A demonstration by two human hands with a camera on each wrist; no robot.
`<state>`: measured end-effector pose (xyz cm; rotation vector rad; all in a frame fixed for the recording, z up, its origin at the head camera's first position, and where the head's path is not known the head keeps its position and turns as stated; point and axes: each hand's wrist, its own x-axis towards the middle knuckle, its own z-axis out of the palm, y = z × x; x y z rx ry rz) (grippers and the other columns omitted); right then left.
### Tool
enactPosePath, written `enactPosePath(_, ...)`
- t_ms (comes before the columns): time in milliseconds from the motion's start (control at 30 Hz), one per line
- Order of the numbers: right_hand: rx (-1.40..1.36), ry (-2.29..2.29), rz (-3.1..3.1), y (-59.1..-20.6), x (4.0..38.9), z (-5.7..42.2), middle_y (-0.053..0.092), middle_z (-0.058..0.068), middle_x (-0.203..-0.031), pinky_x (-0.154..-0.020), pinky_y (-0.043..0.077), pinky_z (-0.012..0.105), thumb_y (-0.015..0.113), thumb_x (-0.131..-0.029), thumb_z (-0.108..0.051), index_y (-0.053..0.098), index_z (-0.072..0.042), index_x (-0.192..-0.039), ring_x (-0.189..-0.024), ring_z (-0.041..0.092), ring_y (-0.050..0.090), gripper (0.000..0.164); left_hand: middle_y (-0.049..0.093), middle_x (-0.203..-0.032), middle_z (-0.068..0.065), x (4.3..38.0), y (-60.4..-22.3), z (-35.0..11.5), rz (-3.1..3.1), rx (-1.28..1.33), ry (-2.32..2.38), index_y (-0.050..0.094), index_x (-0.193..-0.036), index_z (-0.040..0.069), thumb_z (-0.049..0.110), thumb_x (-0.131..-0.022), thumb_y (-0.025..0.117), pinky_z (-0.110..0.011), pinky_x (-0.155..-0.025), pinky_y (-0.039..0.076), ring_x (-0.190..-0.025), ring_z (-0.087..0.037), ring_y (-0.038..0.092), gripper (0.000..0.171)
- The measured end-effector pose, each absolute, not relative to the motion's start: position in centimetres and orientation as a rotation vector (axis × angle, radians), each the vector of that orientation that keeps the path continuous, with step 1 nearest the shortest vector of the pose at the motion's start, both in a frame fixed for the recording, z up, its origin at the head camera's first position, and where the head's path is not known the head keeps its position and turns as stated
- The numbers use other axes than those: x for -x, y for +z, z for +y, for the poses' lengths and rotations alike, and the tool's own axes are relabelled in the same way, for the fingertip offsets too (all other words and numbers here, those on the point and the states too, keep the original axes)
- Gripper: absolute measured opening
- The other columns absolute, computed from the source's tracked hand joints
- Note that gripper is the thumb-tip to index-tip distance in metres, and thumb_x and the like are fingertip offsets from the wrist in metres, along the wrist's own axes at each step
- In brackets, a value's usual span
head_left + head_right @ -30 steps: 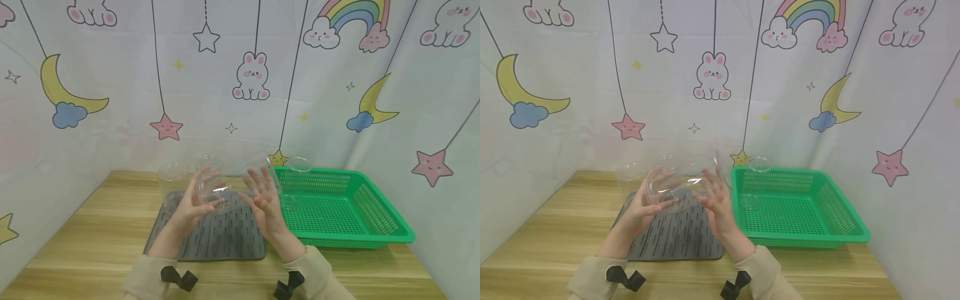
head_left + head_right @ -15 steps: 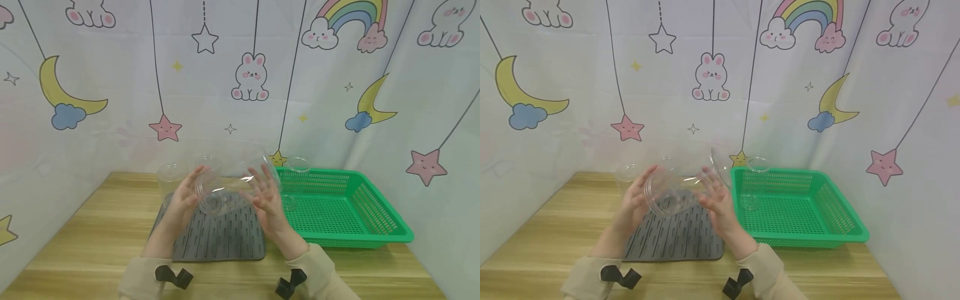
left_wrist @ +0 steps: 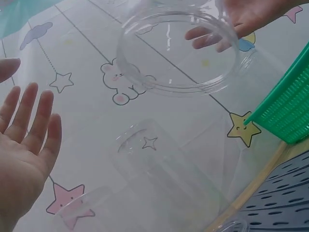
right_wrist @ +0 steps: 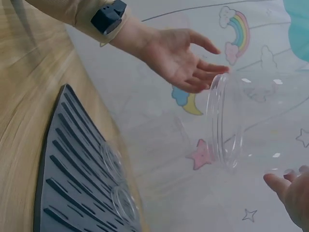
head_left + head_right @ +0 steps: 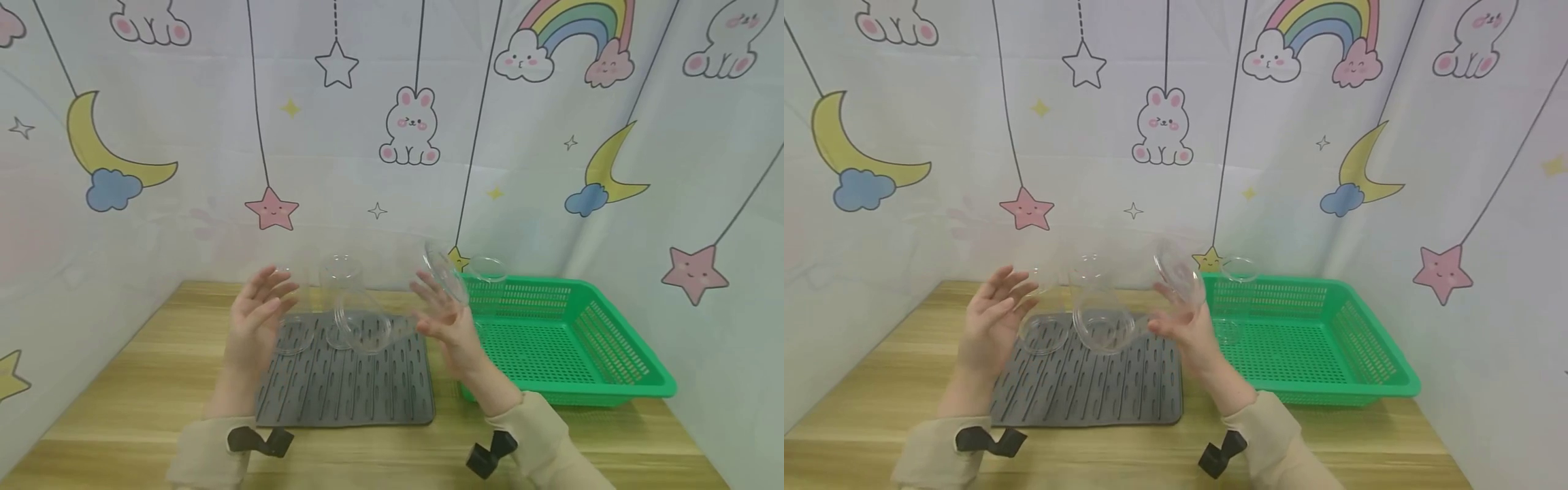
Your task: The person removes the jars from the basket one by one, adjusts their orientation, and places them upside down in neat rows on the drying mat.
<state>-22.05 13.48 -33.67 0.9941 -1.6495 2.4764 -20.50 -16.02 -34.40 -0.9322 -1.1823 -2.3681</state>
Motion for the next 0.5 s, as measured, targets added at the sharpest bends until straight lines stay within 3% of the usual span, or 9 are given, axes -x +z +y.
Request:
enactPosePath(133,-0.845,2.481,-1.737,-33.3,22.5,14.1,0.05,-0.01,-0.143,-0.101,0.05,0.031,0.084,-0.076,-0.022,0.029,-0.019,-0.153,-0.14,0.022,0.04,0.095,0.068,-0.116,-0.003,20.5,-34.7,-17.5,-1.105,0.834,-2.403,0.059,-0.124,0.007,-0.012,-0.096,0.039,-0.025,-0.091,0.054,-0.106,-0.016,0.064,0.04)
enactPosePath(267,-0.703,2.457,-1.827,-33.0,23.1,14.5,0.039,0.006,-0.151,-0.1,0.047,0.033,0.087,-0.071,-0.023,0.015,-0.014,-0.156,-0.142,0.031,0.034,0.112,0.068,-0.114,-0.001,20.8,-35.5,-19.3,-1.095,0.722,-2.437,0.061,-0.121,0.01,-0.011,-0.097,0.039,-0.024,-0.088,0.053,-0.104,-0.015,0.064,0.039)
enactPosePath(367,-0.671,2.396,-1.91,-32.7,23.6,14.7,0.032,0.013,-0.156,-0.104,0.042,0.04,0.087,-0.072,-0.024,0.011,-0.014,-0.157,-0.143,0.031,0.033,0.114,0.068,-0.114,-0.001,21.1,-36.5,-20.7,-1.1,0.662,-2.469,0.06,-0.121,0.01,-0.011,-0.097,0.039,-0.023,-0.087,0.053,-0.104,-0.014,0.064,0.038)
enactPosePath(500,-0.618,2.344,-2.006,-32.4,24.1,14.8,0.026,0.012,-0.159,-0.112,0.036,0.053,0.083,-0.077,-0.015,0.009,-0.015,-0.157,-0.145,0.032,0.031,0.108,0.068,-0.114,0.0,21.6,-38.2,-22.1,-1.152,0.588,-2.498,0.06,-0.121,0.01,-0.012,-0.097,0.038,-0.023,-0.086,0.054,-0.103,-0.014,0.065,0.039)
